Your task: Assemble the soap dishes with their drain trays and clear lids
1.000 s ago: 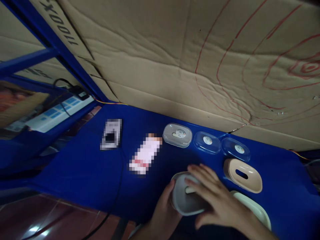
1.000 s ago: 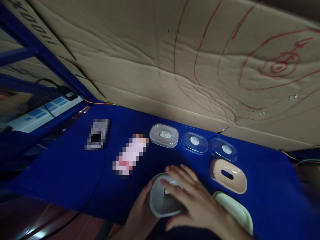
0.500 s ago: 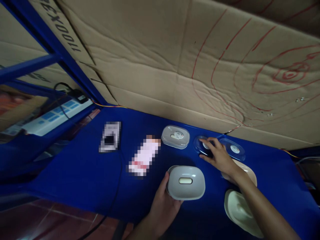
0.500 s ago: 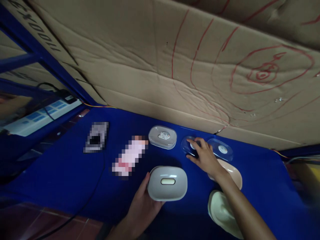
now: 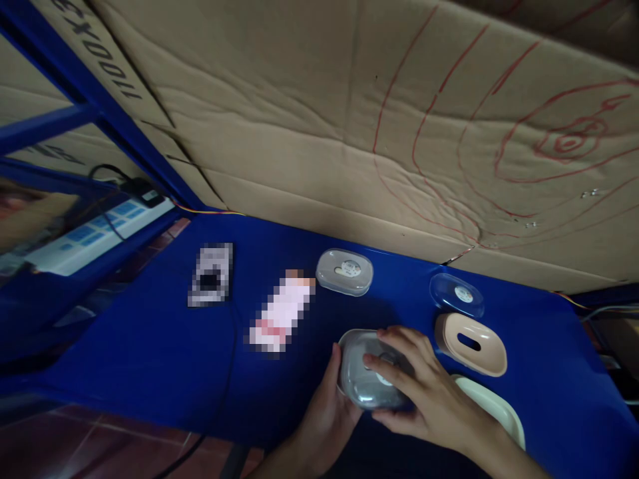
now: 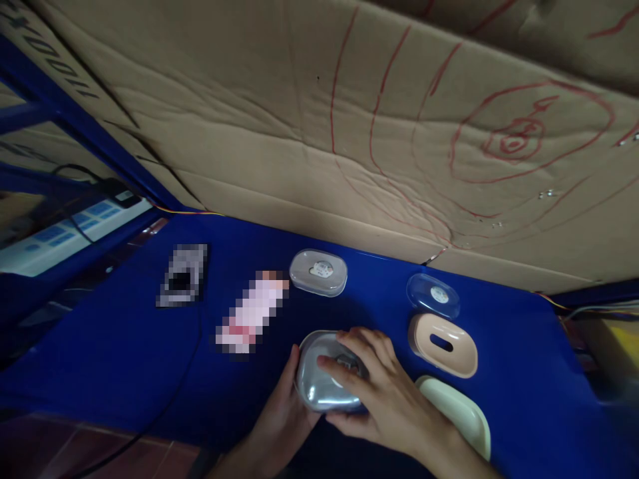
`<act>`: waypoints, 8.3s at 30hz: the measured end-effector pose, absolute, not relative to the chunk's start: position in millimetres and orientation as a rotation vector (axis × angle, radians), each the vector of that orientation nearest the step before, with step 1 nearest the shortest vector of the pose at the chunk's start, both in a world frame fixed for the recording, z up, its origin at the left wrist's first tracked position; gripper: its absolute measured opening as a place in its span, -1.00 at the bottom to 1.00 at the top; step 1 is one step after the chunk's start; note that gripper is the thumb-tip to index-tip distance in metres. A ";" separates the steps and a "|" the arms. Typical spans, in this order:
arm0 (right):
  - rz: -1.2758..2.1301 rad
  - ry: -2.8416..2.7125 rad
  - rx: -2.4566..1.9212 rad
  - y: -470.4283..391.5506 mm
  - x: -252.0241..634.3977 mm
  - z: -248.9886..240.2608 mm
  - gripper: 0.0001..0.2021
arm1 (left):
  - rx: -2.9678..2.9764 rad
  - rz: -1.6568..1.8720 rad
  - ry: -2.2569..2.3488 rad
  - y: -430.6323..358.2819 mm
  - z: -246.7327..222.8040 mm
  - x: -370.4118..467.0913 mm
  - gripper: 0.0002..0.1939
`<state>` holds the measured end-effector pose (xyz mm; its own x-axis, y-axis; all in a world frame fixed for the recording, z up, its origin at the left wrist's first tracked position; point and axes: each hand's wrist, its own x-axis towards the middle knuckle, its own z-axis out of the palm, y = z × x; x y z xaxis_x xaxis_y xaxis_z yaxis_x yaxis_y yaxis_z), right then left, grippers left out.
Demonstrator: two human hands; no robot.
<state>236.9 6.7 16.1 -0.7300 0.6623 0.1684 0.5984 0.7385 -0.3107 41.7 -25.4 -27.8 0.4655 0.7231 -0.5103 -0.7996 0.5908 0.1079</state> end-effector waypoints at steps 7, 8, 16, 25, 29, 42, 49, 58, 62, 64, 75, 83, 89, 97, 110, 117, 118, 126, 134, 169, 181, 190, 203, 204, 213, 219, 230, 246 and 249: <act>0.445 -2.633 -1.023 5.2 237.4 -10.9 -0.24 | -0.126 0.928 0.642 -25.6 -35.4 43.4 -0.42; 0.483 -2.629 -1.054 5.6 237.6 -11.9 -0.24 | -0.130 0.924 0.625 -24.1 -37.2 43.8 -0.42; 0.306 -2.640 -1.208 80.2 268.8 -18.5 -0.35 | -0.177 0.836 0.469 -18.8 -49.2 46.6 -0.25; 0.174 -2.634 -1.360 66.1 305.0 21.2 -0.16 | -0.032 0.861 0.443 -37.5 -58.5 45.1 -0.38; 0.042 -2.655 -1.474 -35.4 360.8 10.6 -0.27 | 0.032 0.878 0.405 -37.5 -60.4 35.3 -0.42; 0.101 -2.275 -1.317 -90.4 281.1 -28.7 -0.62 | 0.053 0.804 0.476 -62.6 -69.0 71.9 -0.51; 0.038 -2.314 -1.470 -42.0 319.4 -35.6 -0.47 | -0.314 0.872 0.385 -47.9 -39.9 61.5 -0.48; -0.010 -2.382 -1.358 -53.7 284.4 -31.3 -0.53 | -0.327 0.970 0.366 -35.3 -46.9 67.3 -0.59; 0.039 -2.536 -1.060 -66.8 225.5 -13.4 -0.55 | -0.258 0.917 0.303 -35.5 -32.9 66.2 -0.52; 0.114 -2.601 -1.026 -62.5 223.7 -9.6 -0.54 | -0.254 0.915 0.342 -35.5 -31.4 62.3 -0.55; 0.105 -2.074 -1.786 90.9 419.0 -48.3 -0.18 | -0.369 0.948 0.373 -36.9 -49.9 50.4 -0.52; 0.349 -2.046 -1.590 -10.8 341.7 -43.6 -0.23 | -0.327 0.949 0.491 -28.1 -39.3 62.4 -0.66; 0.639 -2.256 -1.446 -57.1 275.1 -25.2 -0.07 | -0.085 0.892 0.456 -29.2 -26.9 71.0 -0.40; 0.654 -2.255 -1.286 -44.3 283.4 -34.1 -0.02 | -0.150 0.907 0.471 -32.4 -29.3 67.8 -0.42; 0.433 -2.374 -1.264 -50.5 283.5 -25.7 -0.09 | 0.113 0.950 0.551 -32.5 -20.3 66.4 -0.43; 0.616 -2.275 -1.238 -46.3 287.5 -44.0 0.05 | 0.032 0.944 0.586 -33.8 -22.7 69.8 -0.47; 0.612 -2.272 -1.217 -46.1 288.7 -47.4 0.06 | 0.027 0.945 0.592 -33.5 -23.3 70.5 -0.46; 0.389 -2.278 -1.161 -48.9 295.2 -54.5 0.02 | 0.036 0.961 0.611 -31.1 -19.7 74.5 -0.43; 0.507 -2.268 -1.179 -48.7 295.3 -52.0 0.10 | 0.065 0.967 0.610 -35.9 -24.3 74.1 -0.47; 0.434 -2.640 -1.183 165.1 183.6 -3.7 0.02 | 0.011 1.101 0.701 -46.1 -48.2 11.6 -0.60; 0.741 -2.704 -0.891 81.0 176.3 42.6 0.08 | -0.197 1.275 0.429 -12.0 -27.9 6.2 -0.43; 0.370 -2.706 -1.186 175.1 174.6 0.8 -0.17 | -0.150 1.347 0.472 -28.5 -47.3 -0.3 -0.53; 0.685 -2.798 -1.016 72.1 171.8 32.1 0.09 | 0.198 1.345 1.000 -32.0 -37.6 7.6 -0.66; 0.750 -2.804 -0.991 58.6 169.4 28.6 0.07 | 0.207 1.340 0.983 -34.8 -38.8 6.9 -0.68; 0.823 -2.606 -0.912 31.4 174.0 12.5 -0.20 | -0.008 1.271 0.573 -53.8 -51.9 -6.5 -0.46; 0.362 -2.622 -1.049 70.2 182.4 -16.0 -0.30 | -0.124 1.245 0.382 -87.0 -66.0 -32.0 -0.38; 0.496 -2.795 -0.683 -11.6 169.5 -24.9 -0.33 | -0.096 1.336 0.768 -92.6 -52.1 -22.1 -0.49; 0.279 -2.517 -1.393 115.0 269.3 1.0 -0.15 | 0.324 1.619 1.109 -88.9 -79.7 -16.4 -0.65; 0.376 -2.535 -1.428 152.6 286.6 10.8 -0.15 | 0.326 1.485 0.993 -71.6 -74.3 8.9 -0.65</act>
